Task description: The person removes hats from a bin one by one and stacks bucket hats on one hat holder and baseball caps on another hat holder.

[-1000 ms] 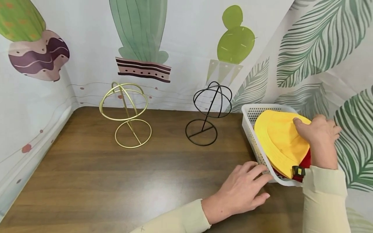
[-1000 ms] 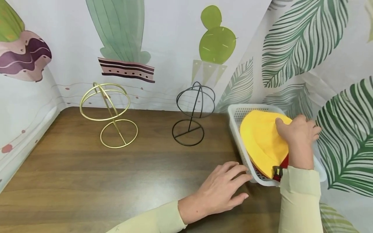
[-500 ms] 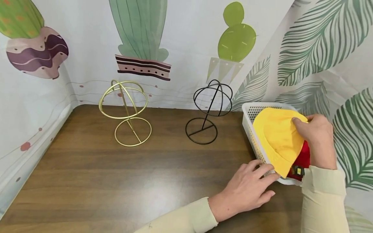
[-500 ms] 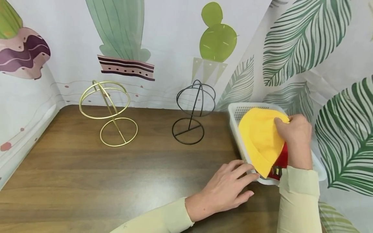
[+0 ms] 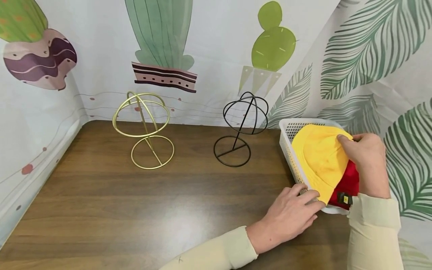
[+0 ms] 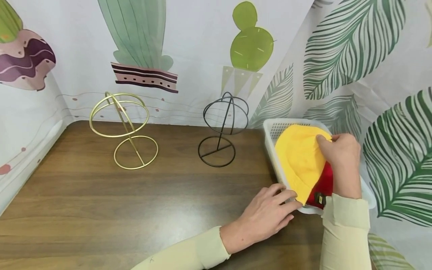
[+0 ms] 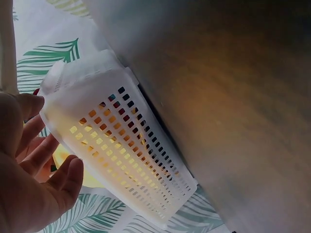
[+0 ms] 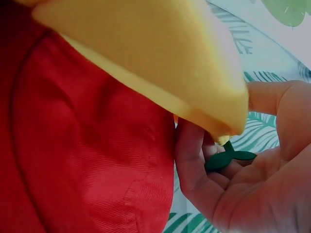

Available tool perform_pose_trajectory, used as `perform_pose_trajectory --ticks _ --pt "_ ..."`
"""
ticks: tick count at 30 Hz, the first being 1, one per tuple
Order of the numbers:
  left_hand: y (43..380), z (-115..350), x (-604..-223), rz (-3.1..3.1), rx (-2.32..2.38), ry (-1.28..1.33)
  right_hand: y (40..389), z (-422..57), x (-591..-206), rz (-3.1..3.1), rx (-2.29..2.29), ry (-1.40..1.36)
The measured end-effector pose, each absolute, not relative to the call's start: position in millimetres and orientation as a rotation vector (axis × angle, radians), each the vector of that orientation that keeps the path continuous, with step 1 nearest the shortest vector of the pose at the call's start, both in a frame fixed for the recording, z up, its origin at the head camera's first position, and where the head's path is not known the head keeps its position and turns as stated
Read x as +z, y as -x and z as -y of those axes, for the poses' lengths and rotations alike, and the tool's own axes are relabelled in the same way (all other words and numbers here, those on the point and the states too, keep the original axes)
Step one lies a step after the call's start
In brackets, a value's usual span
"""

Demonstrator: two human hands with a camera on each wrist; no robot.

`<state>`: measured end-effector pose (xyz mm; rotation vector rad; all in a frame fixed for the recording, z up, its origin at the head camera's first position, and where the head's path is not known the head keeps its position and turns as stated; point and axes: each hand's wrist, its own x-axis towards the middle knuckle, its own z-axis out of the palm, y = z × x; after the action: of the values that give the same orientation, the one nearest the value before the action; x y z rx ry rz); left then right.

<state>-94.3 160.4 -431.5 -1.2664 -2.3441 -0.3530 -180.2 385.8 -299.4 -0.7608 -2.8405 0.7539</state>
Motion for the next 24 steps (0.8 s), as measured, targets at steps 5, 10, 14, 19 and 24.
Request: perform_pose_trajectory --ticks 5,10,14,19,24 --pt "97 -163 -431 2.323 -0.353 1.207 181 -381 -301 2.795 0.800 0.766" --pt "99 -166 -429 2.343 -0.377 1.192 183 -378 -302 2.732 0.866 0.753" --pt "102 -168 -426 2.329 -0.369 1.185 182 -375 -301 2.701 0.897 0.740" --pt "105 -168 -425 2.318 -0.350 1.180 179 -368 -298 2.669 0.913 0.725" --pt "105 -169 -426 2.313 -0.364 1.165 177 -361 -294 2.604 0.917 0.701"
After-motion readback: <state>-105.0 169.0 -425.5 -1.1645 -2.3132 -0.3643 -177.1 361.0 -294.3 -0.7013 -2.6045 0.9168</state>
